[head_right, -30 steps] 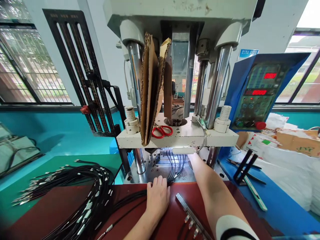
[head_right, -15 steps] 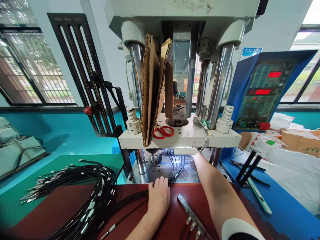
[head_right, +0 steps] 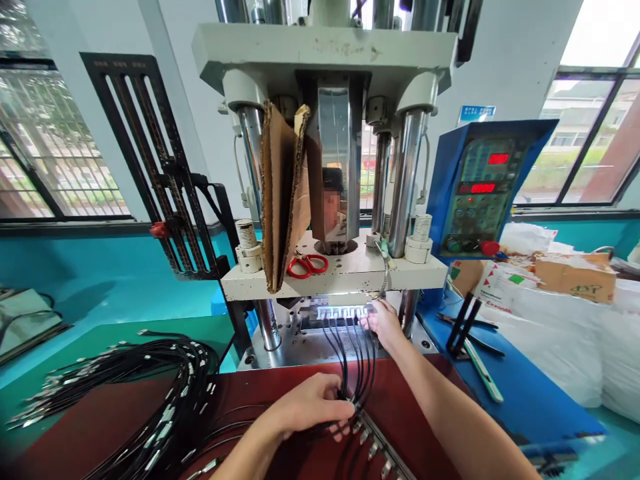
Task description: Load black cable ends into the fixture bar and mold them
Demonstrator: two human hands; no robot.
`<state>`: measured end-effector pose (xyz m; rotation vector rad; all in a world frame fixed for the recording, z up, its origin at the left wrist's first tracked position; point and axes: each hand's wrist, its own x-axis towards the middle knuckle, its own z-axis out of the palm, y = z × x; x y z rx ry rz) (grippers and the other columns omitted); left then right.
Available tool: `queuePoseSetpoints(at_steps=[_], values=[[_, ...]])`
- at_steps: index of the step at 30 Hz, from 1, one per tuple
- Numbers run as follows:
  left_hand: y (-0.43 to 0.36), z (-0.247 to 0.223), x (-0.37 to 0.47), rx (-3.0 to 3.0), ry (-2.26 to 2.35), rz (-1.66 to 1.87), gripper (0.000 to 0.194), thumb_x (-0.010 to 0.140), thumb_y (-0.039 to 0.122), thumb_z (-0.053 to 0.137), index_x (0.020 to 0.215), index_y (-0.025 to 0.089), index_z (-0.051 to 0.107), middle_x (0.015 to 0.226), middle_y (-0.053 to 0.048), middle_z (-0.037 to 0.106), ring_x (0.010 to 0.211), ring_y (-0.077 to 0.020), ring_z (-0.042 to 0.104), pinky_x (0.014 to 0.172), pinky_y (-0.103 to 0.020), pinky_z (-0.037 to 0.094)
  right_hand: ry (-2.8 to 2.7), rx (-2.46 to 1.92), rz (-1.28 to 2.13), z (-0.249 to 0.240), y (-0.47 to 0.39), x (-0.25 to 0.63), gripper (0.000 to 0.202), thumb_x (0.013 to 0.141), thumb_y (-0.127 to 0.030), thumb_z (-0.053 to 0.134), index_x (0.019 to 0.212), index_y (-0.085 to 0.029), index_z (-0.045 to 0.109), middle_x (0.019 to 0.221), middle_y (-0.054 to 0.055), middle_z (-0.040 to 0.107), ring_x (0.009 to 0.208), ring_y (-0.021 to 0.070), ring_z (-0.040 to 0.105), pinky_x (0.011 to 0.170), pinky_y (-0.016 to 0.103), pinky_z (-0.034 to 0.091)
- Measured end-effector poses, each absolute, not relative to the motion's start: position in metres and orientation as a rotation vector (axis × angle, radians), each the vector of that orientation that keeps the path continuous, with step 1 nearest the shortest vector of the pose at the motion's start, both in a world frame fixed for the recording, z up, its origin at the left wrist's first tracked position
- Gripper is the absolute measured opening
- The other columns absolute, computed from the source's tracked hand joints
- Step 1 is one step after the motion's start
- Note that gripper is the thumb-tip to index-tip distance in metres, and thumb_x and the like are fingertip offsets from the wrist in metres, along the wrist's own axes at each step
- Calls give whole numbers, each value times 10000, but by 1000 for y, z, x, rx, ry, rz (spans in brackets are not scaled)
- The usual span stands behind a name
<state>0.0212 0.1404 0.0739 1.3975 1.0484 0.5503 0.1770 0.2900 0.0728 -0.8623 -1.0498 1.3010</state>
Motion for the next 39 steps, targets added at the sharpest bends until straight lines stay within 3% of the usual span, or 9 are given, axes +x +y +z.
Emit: queuePoseSetpoints(at_steps=[4, 8, 10, 13, 18, 20, 24, 30, 39], values=[[137, 68, 33, 894, 658, 768, 392, 630, 322, 687, 950, 134, 563, 771, -60, 641, 705, -150, 602, 677, -260, 412, -999, -795, 1372, 77, 232, 196, 185, 766, -334, 590, 801, -174, 505, 591, -7, 570, 485, 144, 564, 417, 231, 411], [127, 66, 61, 700, 352, 888, 432, 635, 247, 679, 1032, 127, 561, 851, -115, 656, 814, -206, 619, 800, -334, 397, -942, -656, 1332, 96, 181, 210, 155, 770, -331, 606, 811, -205, 525, 700, -34, 554, 578, 102, 543, 513, 214, 438], [120, 70, 75, 726, 284, 815, 391, 669, 254, 641, 1025, 111, 569, 802, -123, 654, 758, -215, 627, 766, -352, 411, -912, -621, 1300, 105, 164, 216, 132, 787, -326, 595, 809, -211, 535, 669, -48, 521, 542, 74, 497, 489, 180, 407], [110, 83, 92, 803, 339, 769, 319, 734, 332, 568, 935, 84, 589, 615, -81, 608, 529, -169, 586, 580, -310, 436, -884, -613, 1252, 111, 147, 223, 128, 789, -332, 594, 809, -218, 540, 616, -61, 485, 487, 61, 442, 449, 162, 372], [90, 97, 103, 850, 584, 726, 280, 741, 393, 565, 726, 114, 556, 422, 61, 376, 322, -37, 274, 356, -187, 244, -770, -608, 1183, 108, 143, 237, 157, 748, -322, 631, 781, -199, 540, 591, -51, 542, 465, 67, 474, 424, 157, 373], [77, 92, 103, 950, 618, 579, 319, 718, 427, 590, 682, 112, 556, 410, 63, 361, 321, -29, 249, 353, -186, 181, -692, -663, 1219, 105, 148, 247, 214, 697, -335, 666, 771, -197, 519, 573, -29, 589, 472, 114, 542, 422, 190, 410], [51, 75, 102, 1093, 625, 536, 430, 628, 500, 655, 611, 80, 568, 439, 23, 422, 369, -25, 323, 383, -192, 182, -620, -695, 1236, 98, 152, 275, 262, 652, -313, 688, 777, -196, 490, 613, 27, 662, 578, 190, 634, 540, 278, 504], [45, 89, 96, 853, 607, 620, 305, 718, 428, 577, 721, 125, 544, 414, 56, 382, 312, -34, 251, 324, -188, 159, -662, -822, 1211, 78, 123, 321, 267, 649, -298, 702, 795, -178, 513, 599, 47, 670, 561, 208, 646, 490, 259, 496], [48, 82, 101, 968, 671, 582, 412, 670, 483, 598, 691, 72, 585, 392, 30, 422, 301, -35, 312, 326, -202, 143, -599, -1111, 1153, 66, 89, 356, 425, 468, -309, 800, 765, -181, 526, 537, -15, 626, 441, 154, 600, 380, 204, 471]])
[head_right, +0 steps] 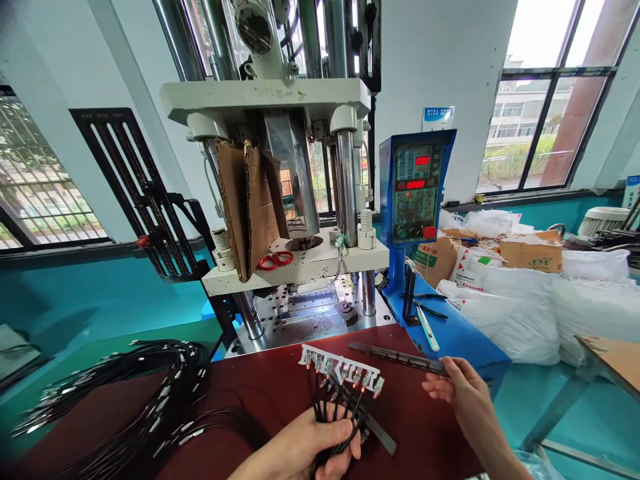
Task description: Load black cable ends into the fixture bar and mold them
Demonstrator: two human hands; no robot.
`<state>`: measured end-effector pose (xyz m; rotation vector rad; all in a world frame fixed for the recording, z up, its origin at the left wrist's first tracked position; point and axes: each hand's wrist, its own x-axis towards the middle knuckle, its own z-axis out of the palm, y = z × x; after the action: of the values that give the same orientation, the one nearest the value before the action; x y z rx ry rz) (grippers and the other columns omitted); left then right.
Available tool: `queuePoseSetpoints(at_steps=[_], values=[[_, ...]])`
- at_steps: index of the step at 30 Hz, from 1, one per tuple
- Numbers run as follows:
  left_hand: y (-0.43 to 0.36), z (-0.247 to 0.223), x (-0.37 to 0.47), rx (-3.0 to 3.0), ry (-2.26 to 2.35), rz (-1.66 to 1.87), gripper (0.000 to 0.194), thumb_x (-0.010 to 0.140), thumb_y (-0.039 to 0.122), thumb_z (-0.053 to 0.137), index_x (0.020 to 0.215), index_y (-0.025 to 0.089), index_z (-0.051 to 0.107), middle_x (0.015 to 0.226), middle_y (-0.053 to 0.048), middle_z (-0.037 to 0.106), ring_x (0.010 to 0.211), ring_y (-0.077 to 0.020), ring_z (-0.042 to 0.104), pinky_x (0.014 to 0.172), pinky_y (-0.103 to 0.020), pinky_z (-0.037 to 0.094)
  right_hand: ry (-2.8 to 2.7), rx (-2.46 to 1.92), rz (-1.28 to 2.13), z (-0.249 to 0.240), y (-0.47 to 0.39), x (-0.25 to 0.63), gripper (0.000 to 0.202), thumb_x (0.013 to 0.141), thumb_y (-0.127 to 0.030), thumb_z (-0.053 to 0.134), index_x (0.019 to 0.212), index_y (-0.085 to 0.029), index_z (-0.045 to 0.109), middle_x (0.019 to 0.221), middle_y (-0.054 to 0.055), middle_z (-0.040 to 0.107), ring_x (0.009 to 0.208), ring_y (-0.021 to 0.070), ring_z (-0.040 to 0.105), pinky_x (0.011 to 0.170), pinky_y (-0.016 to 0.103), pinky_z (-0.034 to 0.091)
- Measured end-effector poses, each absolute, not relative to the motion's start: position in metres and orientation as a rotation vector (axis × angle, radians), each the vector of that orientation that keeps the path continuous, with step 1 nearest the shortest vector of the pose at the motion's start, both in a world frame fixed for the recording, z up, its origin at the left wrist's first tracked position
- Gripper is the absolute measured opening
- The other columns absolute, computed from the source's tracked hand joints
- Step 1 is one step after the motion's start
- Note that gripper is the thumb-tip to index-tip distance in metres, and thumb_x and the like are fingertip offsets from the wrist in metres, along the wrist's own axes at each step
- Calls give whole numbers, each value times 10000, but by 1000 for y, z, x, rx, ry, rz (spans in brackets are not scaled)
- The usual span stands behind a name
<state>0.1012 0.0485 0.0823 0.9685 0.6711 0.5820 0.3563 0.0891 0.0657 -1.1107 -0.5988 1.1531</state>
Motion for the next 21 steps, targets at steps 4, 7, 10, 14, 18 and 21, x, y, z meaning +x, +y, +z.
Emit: queuePoseSetpoints(at_steps=[4, 7, 10, 14, 18, 21], values=[[50, 82, 103, 978, 667, 586, 417, 660, 493, 595, 677, 77, 582, 382, 30, 417, 306, -40, 321, 328, -206, 129, -691, -1210, 1240, 52, 84, 368, 458, 496, -365, 779, 828, -182, 520, 632, 36, 662, 552, 194, 631, 486, 264, 517], [50, 83, 104, 954, 691, 576, 414, 661, 487, 592, 679, 73, 581, 388, 27, 420, 302, -35, 315, 330, -205, 125, -1049, -1395, 1176, 37, 84, 382, 430, 564, -409, 712, 887, -179, 545, 712, 70, 675, 675, 251, 638, 624, 348, 524], [50, 85, 107, 872, 754, 535, 363, 671, 450, 588, 696, 89, 573, 404, 37, 409, 303, -31, 292, 329, -195, 133, -1580, -1530, 730, 22, 88, 396, 230, 620, -376, 632, 773, -205, 617, 825, 69, 650, 804, 269, 601, 750, 388, 477], [51, 83, 109, 820, 745, 471, 298, 692, 413, 565, 706, 115, 556, 407, 44, 397, 309, -35, 269, 332, -185, 153, -1987, -1582, 342, 23, 88, 394, 66, 658, -270, 590, 692, -221, 618, 946, 75, 605, 959, 287, 521, 833, 425, 420], [51, 75, 112, 861, 768, 430, 305, 690, 413, 556, 701, 108, 563, 400, 39, 408, 306, -38, 282, 326, -184, 160, -1992, -1379, 540, 63, 77, 360, 222, 832, -309, 448, 990, -210, 568, 1047, 76, 557, 992, 211, 513, 871, 347, 417], [49, 72, 116, 905, 787, 407, 343, 658, 448, 574, 665, 107, 552, 365, 39, 401, 285, -38, 281, 320, -192, 135, -2089, -1173, 628, 96, 70, 325, 233, 856, -258, 431, 1058, -199, 530, 963, 60, 572, 902, 179, 533, 800, 293, 434]])
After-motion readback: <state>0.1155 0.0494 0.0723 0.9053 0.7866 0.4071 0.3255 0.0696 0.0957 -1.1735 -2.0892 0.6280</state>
